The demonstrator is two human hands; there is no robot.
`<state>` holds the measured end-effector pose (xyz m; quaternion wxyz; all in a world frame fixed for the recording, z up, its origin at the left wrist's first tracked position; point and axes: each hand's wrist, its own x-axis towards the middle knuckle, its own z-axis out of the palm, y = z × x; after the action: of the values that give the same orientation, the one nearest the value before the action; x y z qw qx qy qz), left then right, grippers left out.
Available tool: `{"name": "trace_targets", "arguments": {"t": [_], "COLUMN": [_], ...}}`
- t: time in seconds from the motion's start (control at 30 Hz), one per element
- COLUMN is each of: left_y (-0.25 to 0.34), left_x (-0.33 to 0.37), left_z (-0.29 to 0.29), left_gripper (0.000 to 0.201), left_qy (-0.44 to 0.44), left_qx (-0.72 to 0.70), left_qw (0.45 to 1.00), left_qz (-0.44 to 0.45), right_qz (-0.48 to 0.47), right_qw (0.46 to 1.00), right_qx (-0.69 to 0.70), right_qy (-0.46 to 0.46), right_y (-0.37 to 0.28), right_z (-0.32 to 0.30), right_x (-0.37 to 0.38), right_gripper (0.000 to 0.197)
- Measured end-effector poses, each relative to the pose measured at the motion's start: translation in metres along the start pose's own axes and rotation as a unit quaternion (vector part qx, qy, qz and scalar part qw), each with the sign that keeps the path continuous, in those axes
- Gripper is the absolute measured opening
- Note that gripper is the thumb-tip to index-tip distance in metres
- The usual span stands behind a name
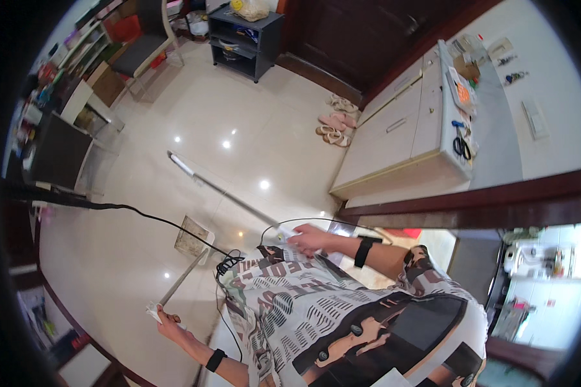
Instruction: Sweeping floors across multiple rooms using a broom and dustpan.
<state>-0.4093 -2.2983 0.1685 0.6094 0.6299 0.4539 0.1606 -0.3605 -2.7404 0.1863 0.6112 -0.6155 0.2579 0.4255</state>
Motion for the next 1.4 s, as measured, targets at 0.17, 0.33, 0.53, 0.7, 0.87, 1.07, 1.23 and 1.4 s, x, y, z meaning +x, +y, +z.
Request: {"name": "trace_targets", "arguments": {"t": [0.17, 0.33, 0.53, 0.7, 0.87, 1.07, 1.23, 1.4], "left_y": [0.053, 0.096, 0.137, 0.154, 0.196, 0.237, 0.278, 0.271], "left_x": [0.119, 0.233, 0.325, 0.400, 0.413, 0.424, 0.412, 0.368], "left_z": [0.011, 0.021, 0.060, 0.071, 0.083, 0.015, -0.039, -0.140], "left_gripper": [0.026, 0.029, 0.035, 0.038, 0.042, 0.039, 0.037, 0.037], "left_qy": [-0.092, -0.137, -0.125, -0.125, -0.133, -0.098, -0.044, 0.032], "left_qx": [0.090, 0.177, 0.312, 0.308, 0.291, 0.290, 0.249, 0.178], "left_qw": [0.991, 0.971, 0.929, 0.930, 0.936, 0.948, 0.965, 0.983], "left_qz": [0.037, 0.081, 0.155, 0.155, 0.148, 0.089, 0.070, 0.025], "right_qz": [0.120, 0.150, 0.180, 0.206, 0.122, 0.007, 0.102, -0.003], "right_qw": [0.920, 0.890, 0.871, 0.886, 0.953, 0.988, 0.985, 0.961], "right_qx": [-0.303, -0.280, -0.191, -0.023, 0.065, -0.064, -0.051, -0.275], "right_qy": [0.217, 0.327, 0.415, 0.415, 0.269, 0.143, 0.127, -0.028], "right_y": [0.028, 0.042, 0.056, 0.010, -0.040, -0.122, -0.103, -0.222], "right_z": [-0.007, 0.077, 0.160, 0.167, 0.154, 0.165, 0.175, 0.257], "right_x": [0.046, 0.088, 0.145, 0.223, 0.314, 0.290, 0.336, 0.296], "right_gripper": [0.042, 0.053, 0.051, 0.033, 0.036, 0.030, 0.020, 0.034]}}
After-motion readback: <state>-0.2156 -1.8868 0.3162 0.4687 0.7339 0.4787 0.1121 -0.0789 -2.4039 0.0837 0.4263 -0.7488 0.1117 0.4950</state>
